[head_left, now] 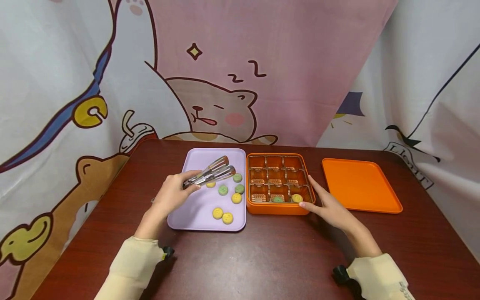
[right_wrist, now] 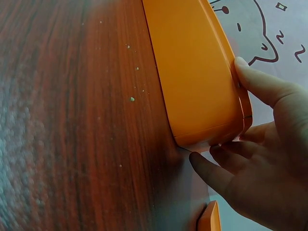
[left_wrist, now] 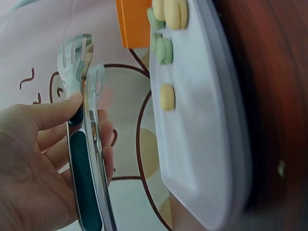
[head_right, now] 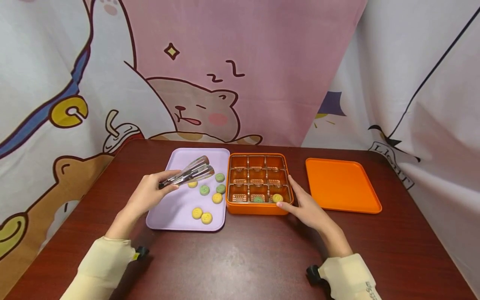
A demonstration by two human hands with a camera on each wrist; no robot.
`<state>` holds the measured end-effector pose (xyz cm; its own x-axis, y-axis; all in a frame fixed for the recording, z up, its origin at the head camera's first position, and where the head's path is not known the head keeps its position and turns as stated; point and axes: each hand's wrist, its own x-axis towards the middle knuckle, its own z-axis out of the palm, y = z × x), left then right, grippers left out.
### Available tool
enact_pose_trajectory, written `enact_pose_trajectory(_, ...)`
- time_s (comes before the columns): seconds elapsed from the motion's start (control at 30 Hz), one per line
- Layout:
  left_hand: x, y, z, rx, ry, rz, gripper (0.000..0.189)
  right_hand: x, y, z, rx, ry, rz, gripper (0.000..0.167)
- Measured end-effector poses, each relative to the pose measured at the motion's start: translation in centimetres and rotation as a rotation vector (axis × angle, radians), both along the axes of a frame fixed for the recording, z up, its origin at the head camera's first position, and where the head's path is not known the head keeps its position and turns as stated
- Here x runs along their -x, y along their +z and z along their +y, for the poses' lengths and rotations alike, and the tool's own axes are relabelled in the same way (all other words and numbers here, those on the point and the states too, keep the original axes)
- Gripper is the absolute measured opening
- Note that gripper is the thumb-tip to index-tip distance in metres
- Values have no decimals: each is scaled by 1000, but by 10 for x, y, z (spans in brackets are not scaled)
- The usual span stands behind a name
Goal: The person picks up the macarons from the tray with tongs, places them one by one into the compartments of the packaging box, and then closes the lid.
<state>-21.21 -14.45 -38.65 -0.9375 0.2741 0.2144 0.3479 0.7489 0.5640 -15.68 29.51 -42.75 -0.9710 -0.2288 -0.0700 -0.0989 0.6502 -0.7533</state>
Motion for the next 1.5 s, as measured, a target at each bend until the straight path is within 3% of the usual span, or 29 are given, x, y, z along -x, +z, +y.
enact_pose_trajectory(0.17,1,-5,-11,5,41,-28,44,0,-1,1,-3,-4,-2,96)
enact_pose_trajectory(0.5,2,-17,-25,13,86,-12,43,0,-1,1,6,-2,-6,95)
enact_pose_trajectory(0.73,5,-24,-31,50,93,-66,44,-1,-1,0,-2,-4,-11,95)
enact_pose_trajectory(0.93,8,-31,-35,6,63,-58,40,-1,0,0,3,-2,-11,95)
enact_pose_trajectory(1.13,9,-35,-36,-9,61,-115,38,-1,0,0,5,0,-10,94)
enact_pose_trajectory(1.5,9,-35,-35,26,89,-126,39,-1,0,0,-5,-12,-17,95)
